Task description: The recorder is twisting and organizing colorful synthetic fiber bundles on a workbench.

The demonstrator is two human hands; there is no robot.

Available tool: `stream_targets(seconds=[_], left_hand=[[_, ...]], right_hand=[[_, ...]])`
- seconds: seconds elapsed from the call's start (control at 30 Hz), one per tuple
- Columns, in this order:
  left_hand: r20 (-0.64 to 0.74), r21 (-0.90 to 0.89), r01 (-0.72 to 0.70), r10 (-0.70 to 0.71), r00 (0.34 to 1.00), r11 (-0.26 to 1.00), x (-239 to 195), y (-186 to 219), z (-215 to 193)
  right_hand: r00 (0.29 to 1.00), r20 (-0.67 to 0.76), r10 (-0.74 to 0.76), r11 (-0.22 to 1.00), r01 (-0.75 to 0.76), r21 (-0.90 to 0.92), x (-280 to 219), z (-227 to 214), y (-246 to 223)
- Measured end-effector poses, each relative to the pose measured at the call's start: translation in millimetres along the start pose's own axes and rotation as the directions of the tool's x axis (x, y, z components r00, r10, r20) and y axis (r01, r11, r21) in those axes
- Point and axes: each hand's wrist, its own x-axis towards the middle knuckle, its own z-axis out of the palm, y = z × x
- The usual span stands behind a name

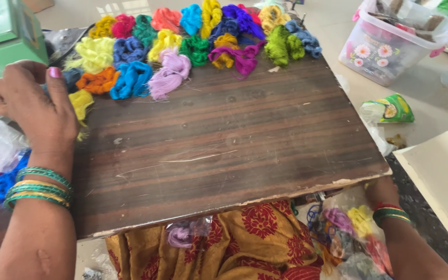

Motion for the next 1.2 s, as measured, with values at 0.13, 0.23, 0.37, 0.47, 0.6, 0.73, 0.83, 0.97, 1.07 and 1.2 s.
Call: stream_targets(seconds=[0.13, 0.23, 0.37, 0.47, 0.6, 0.73, 0.83, 0.97, 1.07, 1.2], left_hand=[[0.0, -0.009, -0.003, 0.003, 1.0, 1.0, 2.4, 2.4, -3.3], [0.009, -0.081, 0.019, -0.019, 1.0, 0.997, 5.5, 6.8, -2.5], [-0.004, -0.09, 0.02, -0.02, 1.0, 0.996, 7.8, 8.9, -4.4], [0.01, -0.105, 0.056, -0.056, 0.998, 0.993, 9.0, 11.5, -7.3], [0.001, -0.099, 0.029, -0.029, 1.0, 0.995, 5.4, 2.9, 0.5], [-0.003, -0.081, 0.039, -0.04, 0.999, 0.996, 6.7, 3.2, -0.3], [0.043, -0.109, 0.094, -0.09, 0.995, 0.99, 5.7, 3.7, -0.5], [0.018, -0.099, 0.038, -0.037, 0.999, 0.994, 5.4, 4.4, -0.8], [0.004, -0.086, 0.023, -0.022, 1.0, 0.996, 1.4, -1.2, -0.4], [0.002, -0.066, 0.017, -0.017, 1.0, 0.998, 3.3, 9.1, -2.3]], right_hand=[[0.994, -0.047, -0.099, 0.992, 0.102, 0.08, 2.3, 22.2, 7.8], [1.0, 0.022, -0.002, 0.998, 0.001, 0.06, -13.4, 19.8, 9.5], [0.998, -0.062, -0.022, 0.999, 0.02, -0.027, -25.4, 46.6, 49.8], [1.0, -0.027, 0.001, 0.996, -0.003, -0.089, -24.6, 52.5, 55.7], [0.988, 0.146, 0.053, 0.994, -0.067, 0.091, -39.9, 39.2, 38.4], [0.988, 0.125, -0.09, 0.982, 0.067, 0.176, -46.9, 37.5, 37.2], [0.978, 0.21, 0.011, 0.982, -0.05, 0.18, -59.3, 26.0, 25.2], [0.966, 0.257, 0.033, 0.906, -0.137, 0.401, -79.8, -20.1, 15.6], [0.998, -0.033, 0.055, 0.782, -0.022, 0.623, -68.5, -54.8, 36.7], [0.891, -0.406, 0.202, 0.577, 0.227, 0.785, -62.6, -120.3, 20.2]])
